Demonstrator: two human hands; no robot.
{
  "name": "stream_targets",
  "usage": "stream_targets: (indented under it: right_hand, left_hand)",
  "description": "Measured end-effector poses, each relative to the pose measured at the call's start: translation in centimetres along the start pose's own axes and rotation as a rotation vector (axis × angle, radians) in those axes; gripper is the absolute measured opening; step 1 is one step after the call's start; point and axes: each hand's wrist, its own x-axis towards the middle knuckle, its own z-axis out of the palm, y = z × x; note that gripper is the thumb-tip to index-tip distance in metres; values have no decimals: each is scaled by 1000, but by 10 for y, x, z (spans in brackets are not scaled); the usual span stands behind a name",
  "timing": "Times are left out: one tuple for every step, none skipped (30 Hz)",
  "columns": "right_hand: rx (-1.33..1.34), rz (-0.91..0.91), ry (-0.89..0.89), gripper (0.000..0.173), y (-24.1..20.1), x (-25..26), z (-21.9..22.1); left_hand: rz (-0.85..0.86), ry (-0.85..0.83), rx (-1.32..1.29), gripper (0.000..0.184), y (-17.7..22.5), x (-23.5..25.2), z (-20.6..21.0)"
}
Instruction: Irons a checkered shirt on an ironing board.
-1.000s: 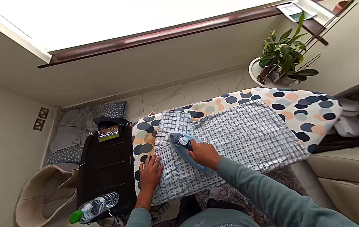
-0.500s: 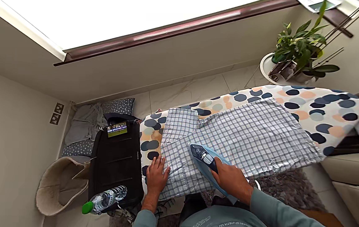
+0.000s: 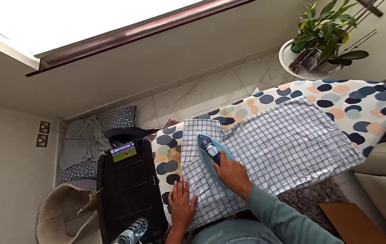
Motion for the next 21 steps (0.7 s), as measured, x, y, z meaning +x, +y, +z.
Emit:
stream_targets:
  right_hand:
    - [-4, -11, 9, 57, -7, 8, -3]
    - [-4, -27, 38, 55, -14, 16, -4]
    - [0, -37, 61, 54, -20, 23, -7]
    - [1, -48, 88, 52, -27, 31, -9]
    - [-6, -62, 118, 51, -34, 38, -11]
    - [-12, -75, 144, 50, -41, 45, -13]
    - [-21, -88, 165, 50, -48, 53, -16]
    - [-30, -97, 178, 49, -55, 61, -20]
    - [-28, -105, 185, 49, -63, 70, -24]
    - [-25, -118, 191, 48, -69, 77, -29]
    - [-19, -132, 190, 48, -76, 84, -35]
    - [-26, -149, 191, 48, -81, 90, -38]
    - [-42, -162, 192, 49, -85, 95, -42]
    - [-65, -171, 204, 49, -89, 99, -43]
    - [-82, -175, 217, 49, -92, 102, -43]
    - [-90, -174, 230, 49, -94, 103, -42]
    - [-95, -168, 245, 49, -96, 103, -41]
    - [-92, -157, 258, 49, -97, 101, -39]
    - [-82, -139, 265, 50, -98, 97, -36]
    - [-66, -111, 259, 51, -100, 92, -32]
    - [-54, -90, 252, 52, -101, 86, -28]
  left_hand:
    - [5, 11, -5, 76, -1, -1, 0]
    - [10, 19, -15, 76, -2, -1, 1]
    - [18, 25, -30, 77, -3, -1, 1]
    - [26, 29, -42, 79, -4, -2, 1]
    - [30, 29, -51, 80, -4, -2, 2]
    - [31, 31, -59, 81, -5, -3, 2]
    - [28, 31, -64, 81, -6, -3, 3]
    - [24, 24, -70, 81, -6, -3, 4]
    - [20, 19, -79, 81, -7, -2, 4]
    - [20, 18, -90, 81, -8, -1, 4]
    - [21, 13, -98, 80, -8, -1, 3]
    - [23, 16, -106, 79, -8, -2, 4]
    - [33, 34, -114, 76, -9, -3, 6]
    - [52, 74, -124, 70, -10, -4, 8]
    - [76, 123, -131, 62, -10, -6, 10]
    - [98, 163, -132, 55, -10, -8, 11]
    - [111, 188, -130, 48, -9, -10, 12]
    - [117, 199, -126, 44, -8, -11, 11]
    - [115, 201, -131, 42, -7, -12, 9]
    - [106, 195, -145, 42, -6, -14, 8]
    - [92, 190, -158, 42, -7, -16, 7]
